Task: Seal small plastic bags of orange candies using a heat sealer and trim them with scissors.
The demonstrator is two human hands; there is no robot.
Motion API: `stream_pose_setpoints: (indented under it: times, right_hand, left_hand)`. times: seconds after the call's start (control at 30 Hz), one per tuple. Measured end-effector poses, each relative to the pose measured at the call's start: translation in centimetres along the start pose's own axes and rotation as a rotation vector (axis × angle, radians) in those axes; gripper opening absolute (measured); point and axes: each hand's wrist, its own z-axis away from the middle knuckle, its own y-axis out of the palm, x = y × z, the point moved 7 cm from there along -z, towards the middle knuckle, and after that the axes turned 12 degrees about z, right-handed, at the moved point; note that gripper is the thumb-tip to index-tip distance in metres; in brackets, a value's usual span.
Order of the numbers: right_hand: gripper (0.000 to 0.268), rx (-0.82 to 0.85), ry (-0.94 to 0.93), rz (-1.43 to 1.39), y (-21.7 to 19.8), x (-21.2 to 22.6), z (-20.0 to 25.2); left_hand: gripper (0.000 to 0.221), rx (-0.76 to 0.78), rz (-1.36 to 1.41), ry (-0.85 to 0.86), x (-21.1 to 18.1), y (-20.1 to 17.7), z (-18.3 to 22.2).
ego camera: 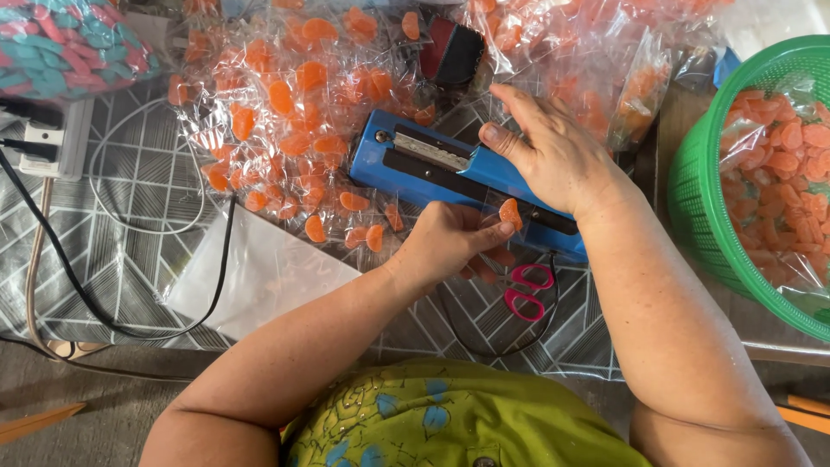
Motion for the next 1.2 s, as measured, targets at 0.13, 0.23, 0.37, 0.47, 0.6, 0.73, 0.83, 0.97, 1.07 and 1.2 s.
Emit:
stream_pose_setpoints:
  times: [0.13, 0.23, 0.37, 0.47, 0.6, 0.73, 0.83, 0.97, 1.07, 1.2]
  right_hand:
    - [0.079, 0.027, 0.033, -0.020, -0.2, 0.2, 0.2]
    - [0.073, -0.153, -0.072, -0.033, -1.1, 0.9, 1.3]
    - [0.070, -0.214, -0.130, -0.048, -1.0, 0.2, 1.0]
    - [0.074, -0.224, -0.109, -0.035, -1.4, -0.1, 1.5]
    - [0.074, -0.343, -0.120, -0.081, -2.6, -1.1, 2.7]
    - [0.026, -1.023, -0.533, 0.162, -4.7, 0.1, 7.5]
    - [0.022, -1.221, -0.644, 0.178, -4.8, 1.5, 11.5]
    - [0.017, -1.177, -0.539, 0.104, -4.1, 1.6, 14.9]
    - [0.021, -1.174, -0.449, 0.007, -3.9, -1.0, 15.4]
    - [0.016, -0.871, -0.281, 0.035, -2.7, -1.2, 16.1]
  left_hand:
    - [0.036, -0.023, -0.009, -0.002, -0.6, 0.3, 0.4]
    - [0.037, 0.008, -0.043, 0.270, -1.6, 0.6, 1.4]
    - [0.035, 0.000, -0.046, 0.304, -2.2, 1.0, 2.1]
    - [0.036, -0.028, -0.052, 0.281, -1.9, 0.8, 1.6]
    - [0.036, -0.080, 0.024, 0.049, -0.4, 0.4, 0.4]
    - [0.035, -0.077, 0.046, 0.048, -0.2, 0.3, 0.1]
    - [0.039, -0.079, 0.045, 0.038, -0.3, 0.3, 0.2]
    - [0.036, -0.087, 0.024, 0.022, -0.9, 0.5, 0.9]
    - [0.036, -0.073, 0.034, 0.034, -1.3, 0.8, 1.0]
    - [0.036, -0.048, -0.008, 0.056, -1.9, 1.0, 1.3]
